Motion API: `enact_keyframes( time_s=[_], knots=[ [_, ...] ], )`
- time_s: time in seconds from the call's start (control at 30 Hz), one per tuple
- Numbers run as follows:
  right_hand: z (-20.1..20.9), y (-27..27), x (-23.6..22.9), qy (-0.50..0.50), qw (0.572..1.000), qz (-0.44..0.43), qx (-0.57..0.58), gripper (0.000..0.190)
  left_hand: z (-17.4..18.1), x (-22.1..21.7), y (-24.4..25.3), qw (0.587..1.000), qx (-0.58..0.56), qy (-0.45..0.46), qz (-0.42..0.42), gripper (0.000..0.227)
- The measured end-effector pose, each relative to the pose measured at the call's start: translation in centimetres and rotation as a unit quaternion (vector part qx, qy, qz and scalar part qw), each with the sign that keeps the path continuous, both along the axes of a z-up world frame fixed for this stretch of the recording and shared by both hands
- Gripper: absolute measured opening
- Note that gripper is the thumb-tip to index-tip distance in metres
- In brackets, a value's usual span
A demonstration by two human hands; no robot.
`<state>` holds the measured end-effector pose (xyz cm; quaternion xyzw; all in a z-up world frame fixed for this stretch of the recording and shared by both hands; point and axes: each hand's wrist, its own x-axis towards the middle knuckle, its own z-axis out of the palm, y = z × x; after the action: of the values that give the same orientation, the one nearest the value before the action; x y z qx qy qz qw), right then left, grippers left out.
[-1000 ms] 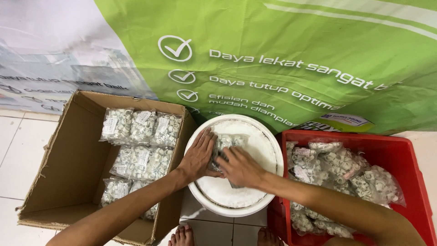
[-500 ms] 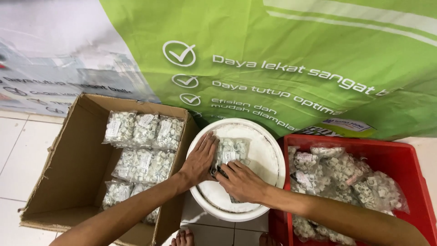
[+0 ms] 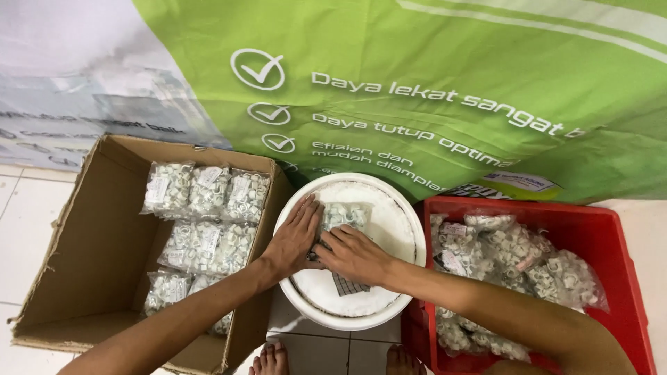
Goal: The person repeatedly wipes the surface of small plastic-wrapped packages using a cloth. They hold each package on a white bucket lid and rub it with the cloth, then place it into a red bin. The process is repeated for multiple packages taken from a cardboard box.
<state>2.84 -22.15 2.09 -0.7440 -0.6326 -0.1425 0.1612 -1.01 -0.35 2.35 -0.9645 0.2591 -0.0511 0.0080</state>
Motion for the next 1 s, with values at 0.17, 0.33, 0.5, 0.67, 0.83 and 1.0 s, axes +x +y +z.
enact_keyframes(
  time_s=[0.17, 0.33, 0.5, 0.67, 0.83, 1.0],
  knots=[
    [0.3, 1.1, 1.8, 0.041, 0.999, -0.029, -0.006, 0.015, -1.0, 0.5, 0.0, 0.999, -0.041, -0.007, -0.007, 0.142],
    [3.3, 0.9, 5.0, 0.084, 0.993, -0.081, -0.026, 0.014, 0.0, 0.0, -0.2, 1.0, -0.023, -0.016, -0.006, 0.146],
    [2.1, 1.5, 6.3, 0.142, 0.977, -0.156, -0.021, 0.019, -0.7, 0.4, -0.2, 0.999, -0.008, -0.051, -0.014, 0.149],
    [0.7, 0.8, 7.9, 0.162, 0.961, -0.223, -0.028, 0.02, -2.0, -0.5, -1.0, 0.996, -0.037, -0.075, -0.033, 0.136],
    [3.3, 1.0, 5.0, 0.152, 0.958, -0.238, -0.055, 0.02, -1.7, -1.0, -1.5, 0.996, -0.02, -0.085, -0.013, 0.139],
    [3.2, 0.8, 2.0, 0.084, 0.982, -0.157, -0.059, 0.029, -1.1, -1.2, -1.7, 0.998, 0.028, -0.06, 0.0, 0.14]
  ],
)
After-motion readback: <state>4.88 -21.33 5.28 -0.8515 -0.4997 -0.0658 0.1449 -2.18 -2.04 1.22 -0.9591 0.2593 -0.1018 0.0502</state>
